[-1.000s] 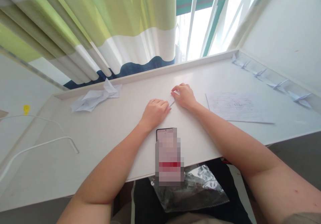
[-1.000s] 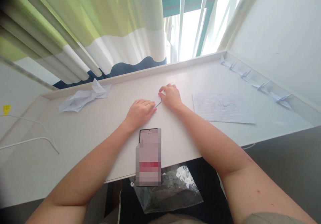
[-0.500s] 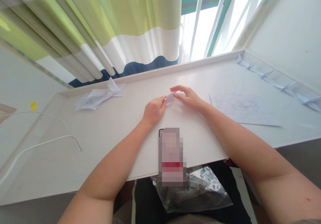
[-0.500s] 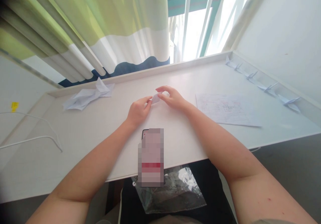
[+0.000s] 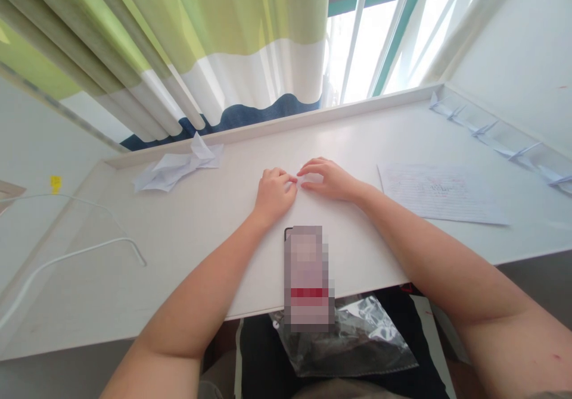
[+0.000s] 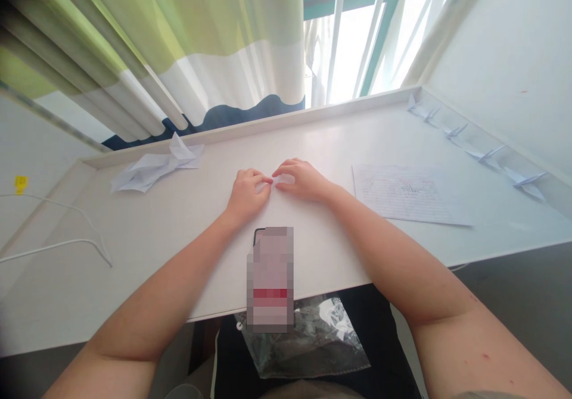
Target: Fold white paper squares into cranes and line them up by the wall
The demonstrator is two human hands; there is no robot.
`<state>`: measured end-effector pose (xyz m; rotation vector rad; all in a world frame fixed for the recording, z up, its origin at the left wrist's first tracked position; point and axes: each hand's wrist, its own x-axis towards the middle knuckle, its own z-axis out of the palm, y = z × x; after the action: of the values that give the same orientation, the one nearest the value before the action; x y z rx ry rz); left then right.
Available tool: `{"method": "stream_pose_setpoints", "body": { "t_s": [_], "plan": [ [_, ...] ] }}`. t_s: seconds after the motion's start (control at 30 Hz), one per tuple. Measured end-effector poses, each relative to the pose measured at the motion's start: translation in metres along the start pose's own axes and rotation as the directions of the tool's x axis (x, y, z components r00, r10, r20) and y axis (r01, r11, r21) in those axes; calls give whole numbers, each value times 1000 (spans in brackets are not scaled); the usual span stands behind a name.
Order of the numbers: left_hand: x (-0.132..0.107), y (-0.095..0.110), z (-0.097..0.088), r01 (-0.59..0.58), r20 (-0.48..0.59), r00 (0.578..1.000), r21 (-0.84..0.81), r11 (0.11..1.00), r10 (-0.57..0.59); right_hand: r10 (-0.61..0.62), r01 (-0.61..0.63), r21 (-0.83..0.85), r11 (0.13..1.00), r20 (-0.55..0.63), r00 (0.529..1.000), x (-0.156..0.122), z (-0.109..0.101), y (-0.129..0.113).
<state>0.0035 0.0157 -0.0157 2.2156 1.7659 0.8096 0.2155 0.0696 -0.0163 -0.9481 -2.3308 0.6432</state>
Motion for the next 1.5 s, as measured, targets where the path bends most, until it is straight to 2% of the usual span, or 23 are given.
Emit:
{"method": "stream_pose_setpoints", "body": {
  "t_s": [0.17,0.33,0.57,0.83,1.0,1.2,1.5],
  "plan": [
    [1,0,-4,-32,53,998,-23,999,33,-29,31,-47,998,51,998,-2,1,-2],
    [0,1,-4,-21,85,996,10,1000,20,-5,6,-18,1000,50,999,-2,0,-1],
    [0,0,-3,35,67,997,3,999,-35,85,-86,-50,995,-30,996,2,9,0],
    [2,2,-4,98,146,984,67,993,-107,126,-127,-2,992,-71,989,2,13,9],
    [2,0,-3,99,150,983,48,994,-106,115,-115,4,993,-54,992,1,12,8],
    [3,0,-3,116,160,980,32,993,-119,163,-156,78,985,-89,983,1,11,5],
    [-1,-2,-2,86,123,989,-19,996,-83,99,-94,55,994,-90,991,-1,8,-2]
  ]
}}
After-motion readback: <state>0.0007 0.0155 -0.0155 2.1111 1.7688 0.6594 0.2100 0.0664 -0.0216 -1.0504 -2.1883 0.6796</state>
